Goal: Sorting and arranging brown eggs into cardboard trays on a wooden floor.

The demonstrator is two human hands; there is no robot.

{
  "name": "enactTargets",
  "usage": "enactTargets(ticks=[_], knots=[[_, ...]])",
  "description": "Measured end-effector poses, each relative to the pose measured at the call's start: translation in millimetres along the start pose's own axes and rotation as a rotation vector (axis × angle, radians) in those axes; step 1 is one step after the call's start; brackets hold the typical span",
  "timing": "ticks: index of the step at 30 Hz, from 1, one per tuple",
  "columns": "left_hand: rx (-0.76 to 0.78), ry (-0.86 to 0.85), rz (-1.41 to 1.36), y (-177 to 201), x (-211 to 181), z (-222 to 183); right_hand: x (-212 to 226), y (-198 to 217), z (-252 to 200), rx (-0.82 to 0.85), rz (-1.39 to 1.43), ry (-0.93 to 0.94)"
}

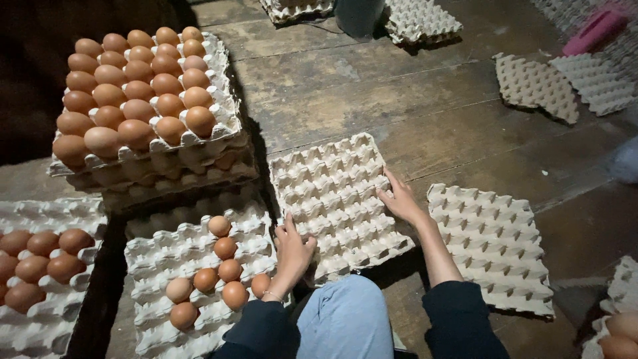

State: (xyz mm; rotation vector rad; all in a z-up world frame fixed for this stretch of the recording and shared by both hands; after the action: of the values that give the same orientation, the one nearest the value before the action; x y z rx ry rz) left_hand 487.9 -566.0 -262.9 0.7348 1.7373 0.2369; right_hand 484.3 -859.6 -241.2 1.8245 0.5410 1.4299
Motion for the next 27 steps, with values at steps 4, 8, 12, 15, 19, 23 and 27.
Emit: enactTargets(ticks=[4, 8, 12, 15, 19, 23, 27], knots=[[0.004, 0.17, -0.278, -25, 44, 21, -2, -4, 0, 0.049, 0.156, 0.008], [-0.053, 0.355, -0.322, -48, 88, 38, 1, -4, -4, 0.087, 0.11, -0.061], [-0.01, 0.336, -0.275, -59, 99, 40, -8, -5, -1, 0.056, 0.031, -0.104], [0.027, 0.29, -0.278, -46, 76, 29, -28, -11, 9, 0.039, -0.028, -0.121], [0.071, 0.214, -0.275, -29, 41, 22, -29, -7, 12, 0.022, -0.042, -0.173], [0.101, 0.187, -0.238, -37, 35, 39, -21, 9, 6, 0.036, -0.144, -0.234], [0.035, 0.128, -0.333, -23, 17, 31, -8, 15, 0, 0.029, -0.142, -0.27]])
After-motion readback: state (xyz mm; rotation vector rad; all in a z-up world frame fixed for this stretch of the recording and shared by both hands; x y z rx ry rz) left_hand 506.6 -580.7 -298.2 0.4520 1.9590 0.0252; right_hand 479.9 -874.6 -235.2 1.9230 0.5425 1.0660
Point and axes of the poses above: each hand's wrist, its own z-axis towards the middle knuckle, its own y-axis out of the back of the hand, x = y × z, the point moved 9 cm from there along z, towards the middle knuckle, and after that the axes turned 1 degree about -x, right-handed, at the moved point
